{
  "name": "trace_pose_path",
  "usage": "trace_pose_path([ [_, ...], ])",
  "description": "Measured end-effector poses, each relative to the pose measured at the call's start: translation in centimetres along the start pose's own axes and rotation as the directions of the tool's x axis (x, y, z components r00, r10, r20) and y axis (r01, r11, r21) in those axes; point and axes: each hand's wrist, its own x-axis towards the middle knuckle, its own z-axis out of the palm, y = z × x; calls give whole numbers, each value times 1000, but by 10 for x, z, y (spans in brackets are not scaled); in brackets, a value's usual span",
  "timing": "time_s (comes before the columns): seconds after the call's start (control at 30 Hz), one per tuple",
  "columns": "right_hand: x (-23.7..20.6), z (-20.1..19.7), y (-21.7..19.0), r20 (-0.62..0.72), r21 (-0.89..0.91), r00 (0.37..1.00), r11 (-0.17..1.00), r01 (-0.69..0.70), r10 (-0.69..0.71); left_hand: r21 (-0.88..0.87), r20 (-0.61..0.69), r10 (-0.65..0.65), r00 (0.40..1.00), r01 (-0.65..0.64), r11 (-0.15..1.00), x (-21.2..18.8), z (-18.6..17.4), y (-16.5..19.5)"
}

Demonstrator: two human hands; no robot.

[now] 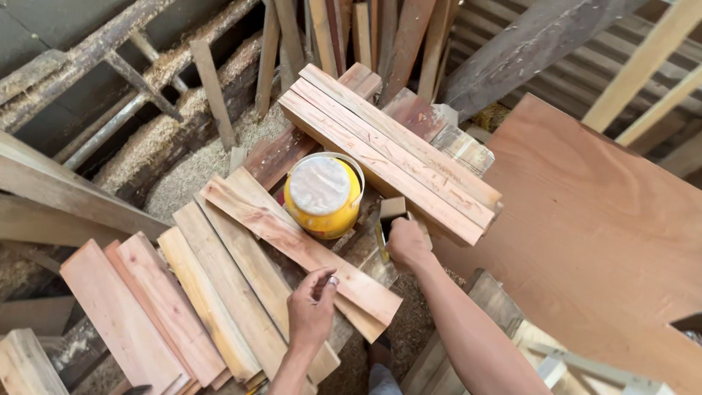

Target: The person assembles a wooden frame on a workbench, positioning planks across two side rails and driving nails into them with a hammer. They align each plank by hand, hammer nails at several joints, reposition the frame, and pick up additional planks and nails as they work.

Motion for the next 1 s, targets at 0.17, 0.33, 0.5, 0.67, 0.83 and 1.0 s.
trace_pose_path([
  [0.17,38,45,1,214,-226,977,974,30,19,-61,-103,-33,994,27,998,6,-5,-4],
  [0.33,35,52,-3,163,-260,976,961,-96,142,14,-146,-63,987,66,998,10,-11,-3],
  [0.5,28,34,0,124,-731,793,485,480,-597,-11,-159,-56,986,55,998,7,-27,-1],
  [0.67,-1,-3,-37,146,-481,975,873,-78,167,21,-164,-133,977,139,990,-11,-56,-16],
  [0.83,-68,-34,-103,21,-438,1000,899,16,-8,-21,-249,-1,969,-4,1000,-31,-83,-33],
  [1.0,-131,-4,-161,109,-162,974,963,217,-201,-140,-272,55,961,-96,985,-55,-133,-62],
])
